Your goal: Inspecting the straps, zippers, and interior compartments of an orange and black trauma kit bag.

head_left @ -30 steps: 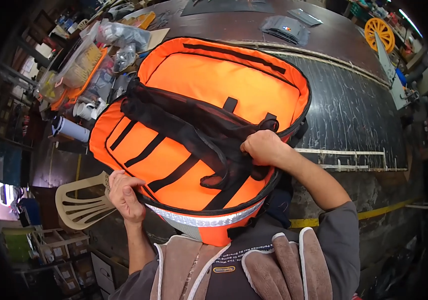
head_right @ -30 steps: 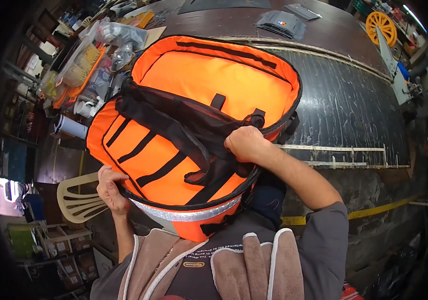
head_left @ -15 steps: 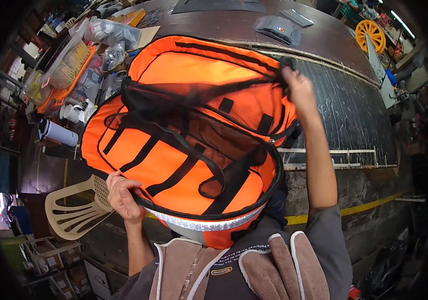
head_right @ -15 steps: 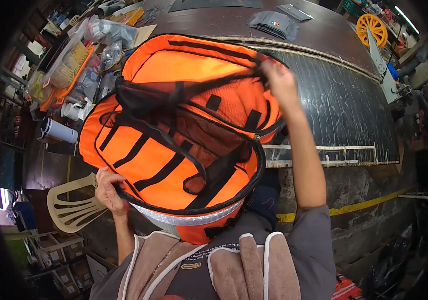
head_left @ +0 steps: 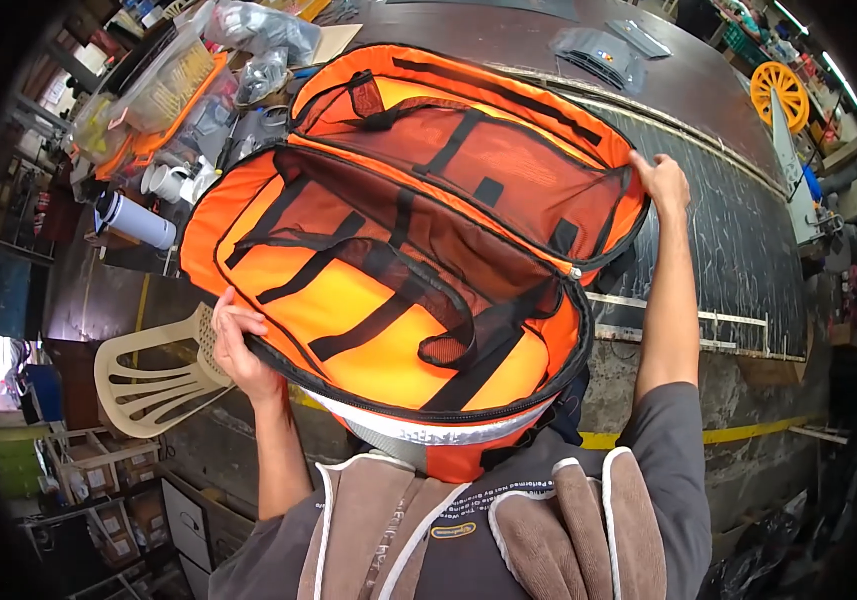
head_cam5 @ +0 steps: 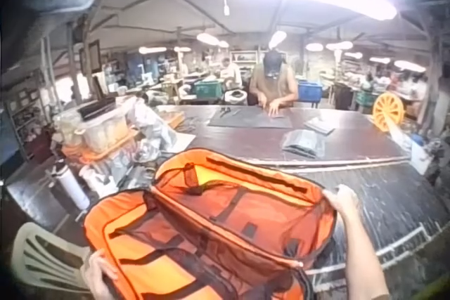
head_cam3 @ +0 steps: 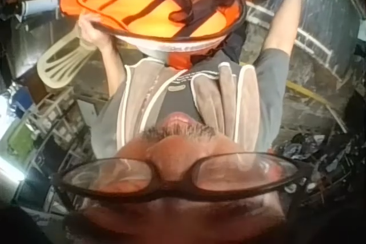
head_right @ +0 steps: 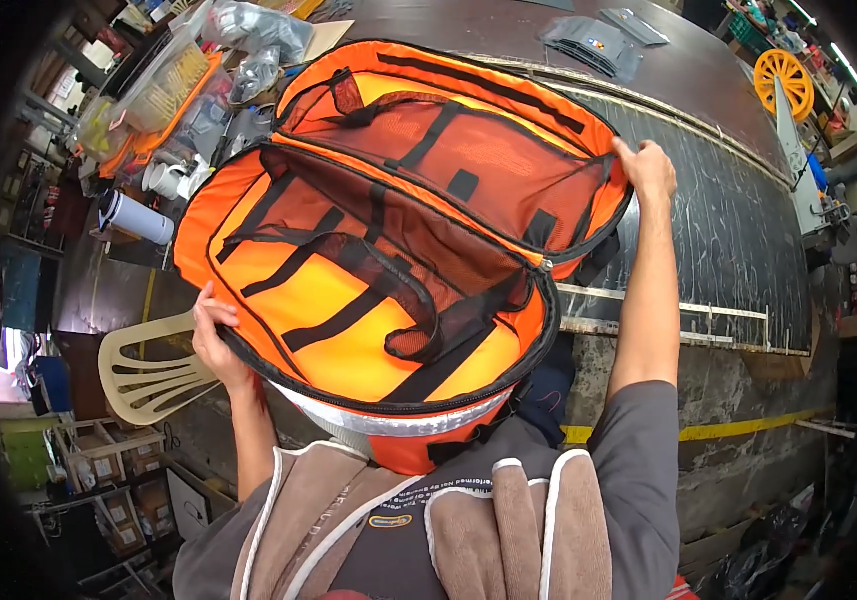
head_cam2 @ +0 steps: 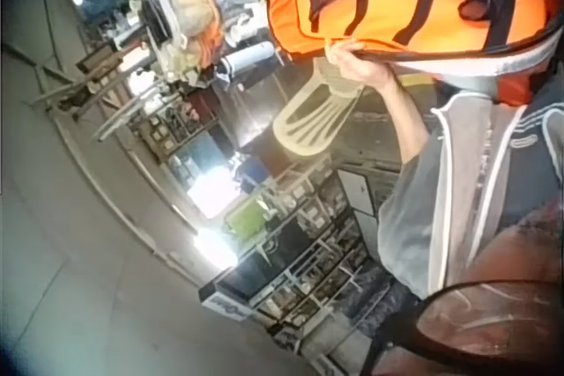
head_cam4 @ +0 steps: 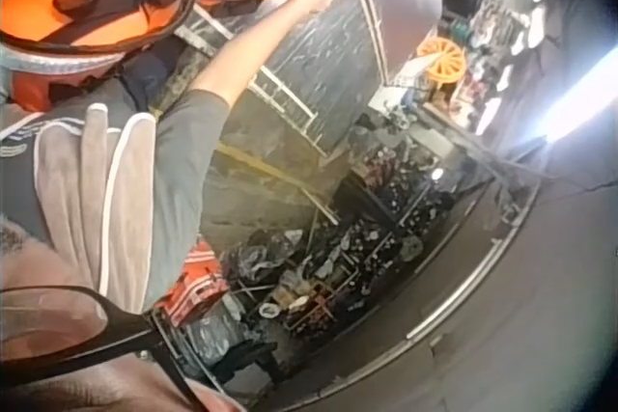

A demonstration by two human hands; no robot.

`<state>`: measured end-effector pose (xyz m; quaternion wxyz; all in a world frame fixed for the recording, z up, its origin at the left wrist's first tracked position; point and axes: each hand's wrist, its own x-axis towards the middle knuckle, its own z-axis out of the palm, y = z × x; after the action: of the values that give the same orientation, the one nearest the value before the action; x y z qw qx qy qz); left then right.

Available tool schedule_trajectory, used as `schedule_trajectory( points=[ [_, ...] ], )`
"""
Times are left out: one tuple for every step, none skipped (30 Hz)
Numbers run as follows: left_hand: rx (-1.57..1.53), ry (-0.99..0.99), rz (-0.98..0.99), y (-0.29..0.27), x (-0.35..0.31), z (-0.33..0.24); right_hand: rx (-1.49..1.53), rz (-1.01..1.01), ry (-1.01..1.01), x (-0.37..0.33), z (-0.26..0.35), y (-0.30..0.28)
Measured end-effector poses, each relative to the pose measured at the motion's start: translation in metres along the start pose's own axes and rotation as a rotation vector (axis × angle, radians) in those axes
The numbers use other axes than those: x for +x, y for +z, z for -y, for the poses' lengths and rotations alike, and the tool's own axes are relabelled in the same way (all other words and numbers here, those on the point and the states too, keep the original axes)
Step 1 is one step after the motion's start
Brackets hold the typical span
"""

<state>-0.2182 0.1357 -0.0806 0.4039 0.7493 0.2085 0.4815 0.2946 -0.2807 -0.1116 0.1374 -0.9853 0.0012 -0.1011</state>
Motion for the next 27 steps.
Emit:
schedule_trajectory(
  points=[
    [-0.098, -0.025, -0.069, 0.011, 0.005, -0.001, -0.039, 0.055, 0.038, -0.002, -0.004, 0.004],
    [-0.141, 0.007, -0.077, 0.017, 0.009, -0.002, -0.038, 0.06, 0.043, -0.002, -0.008, 0.008],
    [-0.191, 0.038, -0.083, 0.025, 0.014, -0.005, -0.014, 0.087, 0.039, -0.001, -0.012, 0.008],
    [-0.194, 0.094, -0.096, 0.036, 0.019, -0.011, 0.01, 0.112, 0.038, -0.001, -0.019, 0.007],
    [-0.189, 0.158, -0.104, 0.04, 0.026, -0.023, 0.045, 0.041, 0.023, -0.012, -0.013, 0.004],
    [-0.19, 0.224, -0.109, 0.044, 0.034, -0.036, 0.08, -0.039, 0.008, -0.018, -0.023, 0.004],
    [-0.245, 0.291, -0.158, 0.053, 0.044, -0.043, 0.113, -0.12, -0.004, -0.026, -0.037, 0.001],
    [-0.313, 0.343, -0.12, 0.055, 0.054, -0.049, 0.119, -0.174, 0.011, -0.039, -0.052, -0.003],
    [-0.387, 0.398, -0.077, 0.057, 0.065, -0.051, 0.16, -0.206, 0.087, -0.051, -0.072, -0.008],
    [-0.447, 0.456, -0.039, 0.057, 0.076, -0.046, 0.252, -0.262, 0.15, -0.069, -0.087, -0.011],
    [-0.508, 0.476, -0.015, 0.062, 0.085, -0.043, 0.341, -0.289, 0.26, -0.085, -0.106, -0.014],
    [-0.582, 0.494, 0.017, 0.073, 0.098, -0.04, 0.398, -0.355, 0.36, -0.101, -0.134, -0.012],
    [-0.67, 0.514, 0.067, 0.085, 0.115, -0.028, 0.407, -0.406, 0.419, -0.115, -0.159, -0.011],
    [-0.638, 0.486, 0.165, 0.091, 0.134, -0.011, 0.411, -0.404, 0.511, -0.129, -0.179, -0.015],
    [-0.642, 0.385, 0.211, 0.108, 0.153, 0.013, 0.364, -0.377, 0.547, -0.142, -0.205, -0.019],
    [-0.464, 0.356, 0.194, 0.121, 0.165, 0.024, 0.367, -0.341, 0.528, -0.159, -0.206, -0.026],
    [-0.326, 0.574, 0.307, 0.123, 0.188, 0.051, 0.398, -0.311, 0.53, -0.172, -0.196, -0.036],
    [-0.138, 0.515, 0.351, 0.134, 0.196, 0.07, 0.441, -0.275, 0.505, -0.185, -0.196, -0.044],
    [0.052, 0.457, 0.395, 0.141, 0.2, 0.088, 0.487, -0.239, 0.482, -0.199, -0.195, -0.049],
    [0.266, 0.446, 0.526, 0.135, 0.206, 0.105, 0.575, -0.25, 0.4, -0.214, -0.184, -0.052],
    [0.349, 0.394, 0.668, 0.14, 0.205, 0.101, 0.583, -0.212, 0.365, -0.227, -0.183, -0.055],
    [0.437, 0.34, 0.807, 0.14, 0.206, 0.095, 0.593, -0.171, 0.327, -0.239, -0.182, -0.057],
    [0.397, 0.312, 0.796, 0.143, 0.203, 0.083, 0.663, -0.096, 0.309, -0.248, -0.176, -0.06],
    [0.279, 0.134, 0.764, 0.156, 0.193, 0.076, 0.725, -0.131, 0.315, -0.256, -0.173, -0.058],
    [0.164, -0.044, 0.722, 0.17, 0.181, 0.069, 0.788, -0.165, 0.318, -0.261, -0.169, -0.053],
    [0.058, -0.038, 0.762, 0.186, 0.165, 0.053, 0.805, -0.247, 0.345, -0.264, -0.168, -0.046],
    [0.075, -0.033, 0.86, 0.201, 0.149, 0.038, 0.806, -0.237, 0.343, -0.264, -0.167, -0.044]
  ],
)
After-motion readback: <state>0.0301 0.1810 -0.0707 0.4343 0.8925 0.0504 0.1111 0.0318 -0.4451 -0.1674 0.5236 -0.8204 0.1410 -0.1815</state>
